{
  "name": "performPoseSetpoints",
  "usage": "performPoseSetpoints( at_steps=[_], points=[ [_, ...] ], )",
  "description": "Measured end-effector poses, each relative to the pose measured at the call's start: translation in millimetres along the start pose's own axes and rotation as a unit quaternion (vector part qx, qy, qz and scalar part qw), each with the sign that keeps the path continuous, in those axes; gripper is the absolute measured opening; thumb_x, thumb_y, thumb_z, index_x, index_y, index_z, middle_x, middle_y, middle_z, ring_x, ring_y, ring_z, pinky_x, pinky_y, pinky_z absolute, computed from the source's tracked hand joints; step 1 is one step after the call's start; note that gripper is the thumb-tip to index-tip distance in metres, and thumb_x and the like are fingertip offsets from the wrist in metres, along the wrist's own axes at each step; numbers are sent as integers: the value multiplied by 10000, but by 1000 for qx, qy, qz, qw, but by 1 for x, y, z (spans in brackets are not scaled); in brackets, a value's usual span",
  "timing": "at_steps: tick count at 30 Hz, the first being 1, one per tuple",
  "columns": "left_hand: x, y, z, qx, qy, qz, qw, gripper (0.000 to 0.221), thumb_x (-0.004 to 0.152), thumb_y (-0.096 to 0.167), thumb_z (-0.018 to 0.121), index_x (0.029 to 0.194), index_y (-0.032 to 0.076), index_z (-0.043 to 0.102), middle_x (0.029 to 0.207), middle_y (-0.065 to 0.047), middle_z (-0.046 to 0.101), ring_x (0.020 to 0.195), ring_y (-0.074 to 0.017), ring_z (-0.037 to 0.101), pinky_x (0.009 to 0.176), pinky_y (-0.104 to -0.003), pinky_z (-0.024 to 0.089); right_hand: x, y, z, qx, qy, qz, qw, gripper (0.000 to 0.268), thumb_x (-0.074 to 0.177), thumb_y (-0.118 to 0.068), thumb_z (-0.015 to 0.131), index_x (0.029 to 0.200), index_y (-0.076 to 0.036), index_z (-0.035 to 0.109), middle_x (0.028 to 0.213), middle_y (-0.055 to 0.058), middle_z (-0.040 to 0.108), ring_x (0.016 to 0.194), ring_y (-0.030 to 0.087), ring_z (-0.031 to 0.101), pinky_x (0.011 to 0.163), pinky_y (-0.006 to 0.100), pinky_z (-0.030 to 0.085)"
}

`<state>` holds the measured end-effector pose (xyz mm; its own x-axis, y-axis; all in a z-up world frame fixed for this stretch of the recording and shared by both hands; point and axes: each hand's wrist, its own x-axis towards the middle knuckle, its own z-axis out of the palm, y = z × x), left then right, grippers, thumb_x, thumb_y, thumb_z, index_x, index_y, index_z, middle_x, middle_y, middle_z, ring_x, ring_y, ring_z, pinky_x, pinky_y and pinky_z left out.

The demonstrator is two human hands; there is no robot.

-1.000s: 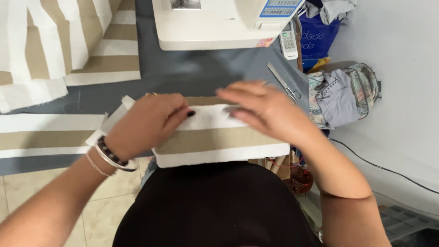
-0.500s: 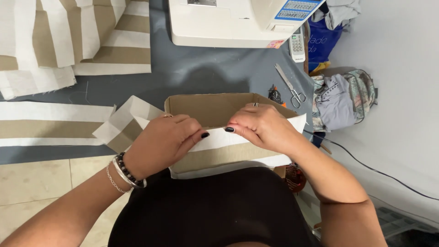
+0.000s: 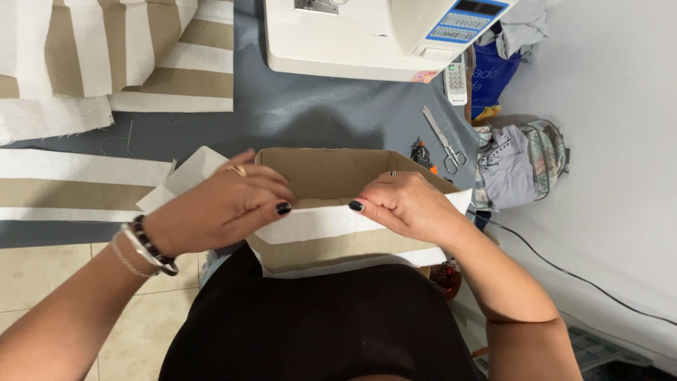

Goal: Covering a cardboard box with striped fabric strips using a hot glue gun

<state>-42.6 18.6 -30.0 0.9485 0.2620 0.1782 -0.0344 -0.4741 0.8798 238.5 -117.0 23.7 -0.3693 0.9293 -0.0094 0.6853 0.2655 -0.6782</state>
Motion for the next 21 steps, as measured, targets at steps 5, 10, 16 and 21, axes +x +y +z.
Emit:
performPoseSetpoints(
  at_steps=[5, 10, 16, 21],
  points=[
    [15, 59, 20, 403, 114, 36, 907, 562, 955, 529, 647, 1282, 72, 674, 1257, -63, 705, 1134, -235, 647, 1092, -454, 444, -2, -4, -3, -28, -51, 12, 998, 377, 1077, -242, 498, 751, -53, 482, 654, 62, 492, 608, 268, 545, 609, 392, 417],
    [32, 50, 70, 408, 116, -11, 905, 333, 1021, 452, 666, 836, 198, 557, 727, 30, 559, 634, -191, 620, 591, -373, 457, -4, -13, -18, -22, -60, 66, 996, 259, 1076, -288, 453, 1006, -73, 579, 923, 67, 602, 849, 249, 612, 757, 372, 471],
    [30, 43, 76, 444, 143, -33, 884, 434, 998, 557, 673, 767, 222, 520, 655, 49, 526, 529, -175, 571, 512, -351, 442, -24, -9, -6, -60, 91, -36, 993, 375, 973, -227, 700, 1306, -86, 603, 1158, 103, 684, 1064, 243, 683, 1005, 371, 570],
    [29, 41, 81, 469, 130, -34, 873, 680, 913, 881, 595, 798, 220, 480, 616, 79, 465, 476, -138, 490, 478, -327, 386, -19, -16, -1, -26, 112, -21, 993, 115, 977, -112, 703, 1085, -75, 718, 971, 64, 713, 885, 199, 705, 856, 321, 561]
  ],
)
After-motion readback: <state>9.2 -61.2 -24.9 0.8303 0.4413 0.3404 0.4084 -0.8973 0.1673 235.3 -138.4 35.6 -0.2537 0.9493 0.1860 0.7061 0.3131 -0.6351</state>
